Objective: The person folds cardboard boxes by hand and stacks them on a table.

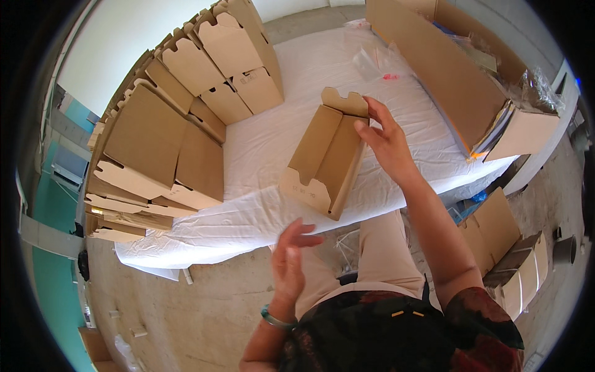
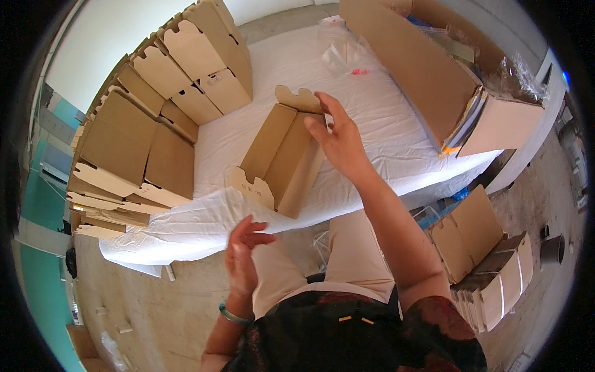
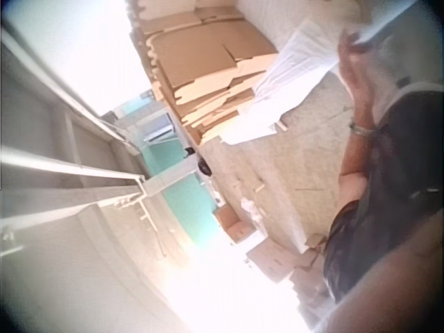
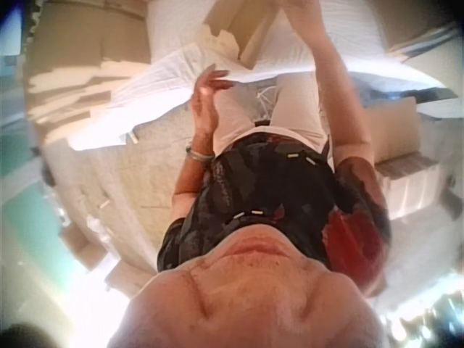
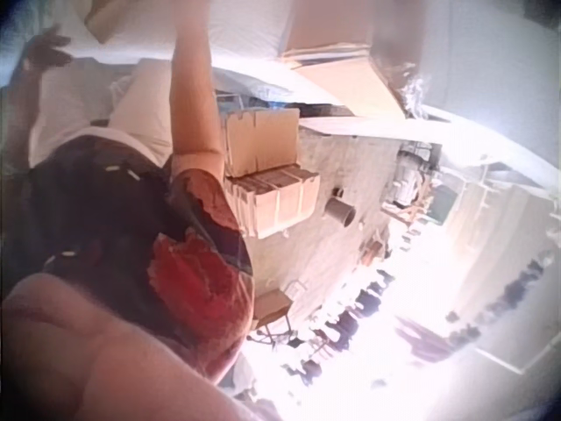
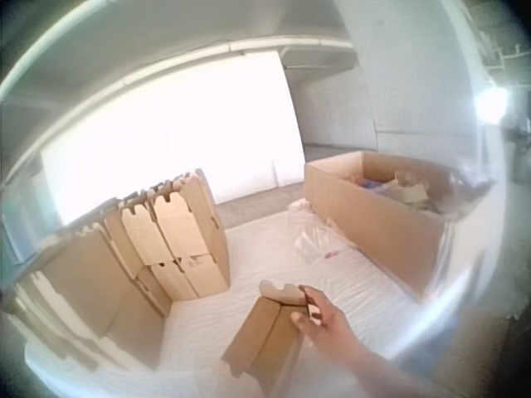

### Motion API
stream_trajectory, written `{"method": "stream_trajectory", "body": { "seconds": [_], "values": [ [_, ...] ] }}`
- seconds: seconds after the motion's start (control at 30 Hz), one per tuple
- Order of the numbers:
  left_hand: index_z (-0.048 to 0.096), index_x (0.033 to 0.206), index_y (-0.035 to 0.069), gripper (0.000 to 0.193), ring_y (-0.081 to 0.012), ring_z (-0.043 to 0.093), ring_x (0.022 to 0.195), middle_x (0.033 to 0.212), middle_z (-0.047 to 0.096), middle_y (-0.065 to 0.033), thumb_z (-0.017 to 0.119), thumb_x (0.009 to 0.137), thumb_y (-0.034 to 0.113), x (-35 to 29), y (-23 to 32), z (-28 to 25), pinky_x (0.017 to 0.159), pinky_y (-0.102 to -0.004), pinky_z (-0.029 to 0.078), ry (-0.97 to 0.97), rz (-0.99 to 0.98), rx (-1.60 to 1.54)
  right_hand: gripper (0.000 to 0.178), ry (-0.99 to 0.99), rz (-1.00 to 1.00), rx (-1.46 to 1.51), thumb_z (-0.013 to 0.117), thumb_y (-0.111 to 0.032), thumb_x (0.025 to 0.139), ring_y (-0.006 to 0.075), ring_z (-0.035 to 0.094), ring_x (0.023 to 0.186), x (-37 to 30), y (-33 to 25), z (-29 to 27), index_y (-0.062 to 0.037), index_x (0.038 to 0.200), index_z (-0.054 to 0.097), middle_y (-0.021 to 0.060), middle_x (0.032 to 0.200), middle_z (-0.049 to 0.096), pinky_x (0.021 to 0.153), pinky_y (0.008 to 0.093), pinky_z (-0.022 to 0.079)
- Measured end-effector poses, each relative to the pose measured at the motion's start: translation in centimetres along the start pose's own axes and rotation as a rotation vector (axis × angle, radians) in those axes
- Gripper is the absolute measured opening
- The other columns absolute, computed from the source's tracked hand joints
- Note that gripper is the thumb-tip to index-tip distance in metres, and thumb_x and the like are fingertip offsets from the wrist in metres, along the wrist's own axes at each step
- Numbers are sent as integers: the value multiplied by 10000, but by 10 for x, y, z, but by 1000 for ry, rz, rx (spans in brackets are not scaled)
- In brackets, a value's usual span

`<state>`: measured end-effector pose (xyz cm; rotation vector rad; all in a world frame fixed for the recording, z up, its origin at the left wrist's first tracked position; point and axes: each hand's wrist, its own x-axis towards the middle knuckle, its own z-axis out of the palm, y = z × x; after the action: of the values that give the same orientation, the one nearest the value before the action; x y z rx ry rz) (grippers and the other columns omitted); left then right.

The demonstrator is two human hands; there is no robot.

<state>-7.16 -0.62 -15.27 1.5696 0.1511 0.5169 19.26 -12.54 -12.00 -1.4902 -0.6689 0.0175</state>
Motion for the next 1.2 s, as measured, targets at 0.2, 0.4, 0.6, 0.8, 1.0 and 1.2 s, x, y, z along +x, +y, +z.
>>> {"method": "stream_trajectory", "body": {
  "seconds": [0.2, 0.4, 0.6, 0.8, 1.0, 1.2],
  "values": [
    [365, 1454, 29, 642, -259, 508, 1239, 1356, 514, -164, 362, 1026, 508, 55, 12, -26, 1002, -401, 424, 318, -81, 104, 299, -140, 241, 27, 534, -168, 989, 99, 535, 1062, 22, 10, 1, -53, 1263, 573, 11, 1119, 632, 942, 262, 415],
    [277, 1514, 49, 737, -298, 410, 1352, 1488, 390, -175, 327, 1006, 581, 41, 10, 0, 1090, -425, 344, 104, -142, 60, 249, -291, 270, 256, 536, -177, 987, 68, 528, 986, 33, 6, 23, -58, 1191, 615, -28, 1058, 631, 913, 249, 406],
    [434, 1431, 36, 495, -232, 469, 1291, 1415, 488, -116, 504, 1022, 307, 92, 19, -14, 1080, -372, 363, 246, -58, 63, 250, -397, 260, 77, 534, -155, 977, 51, 514, 935, 40, -3, 30, -64, 1191, 627, -48, 1013, 631, 883, 234, 412],
    [492, 1387, 30, 482, -189, 495, 1241, 1331, 555, -96, 595, 976, 260, 167, 19, -22, 1057, -346, 369, 127, 40, 122, 223, -466, 233, 32, 538, -98, 955, 46, 523, 907, 44, -7, 30, -63, 1144, 650, -54, 970, 630, 867, 228, 425],
    [574, 1316, 59, 401, -131, 573, 1064, 1183, 628, -30, 638, 925, 119, 190, -3, -12, 938, -285, 456, 5, -61, 65, 221, -420, 164, 20, 517, -78, 936, 69, 541, 882, 43, 4, 36, -64, 1105, 660, -17, 924, 633, 837, 249, 446],
    [624, 1210, 41, 320, -118, 594, 977, 1078, 651, -45, 627, 890, 46, 186, -4, -9, 848, -257, 477, -1, -138, -200, 237, -431, 167, 145, 508, -39, 935, 77, 560, 964, 35, -3, 34, -70, 1103, 672, -23, 1005, 653, 926, 258, 433]
  ]
}}
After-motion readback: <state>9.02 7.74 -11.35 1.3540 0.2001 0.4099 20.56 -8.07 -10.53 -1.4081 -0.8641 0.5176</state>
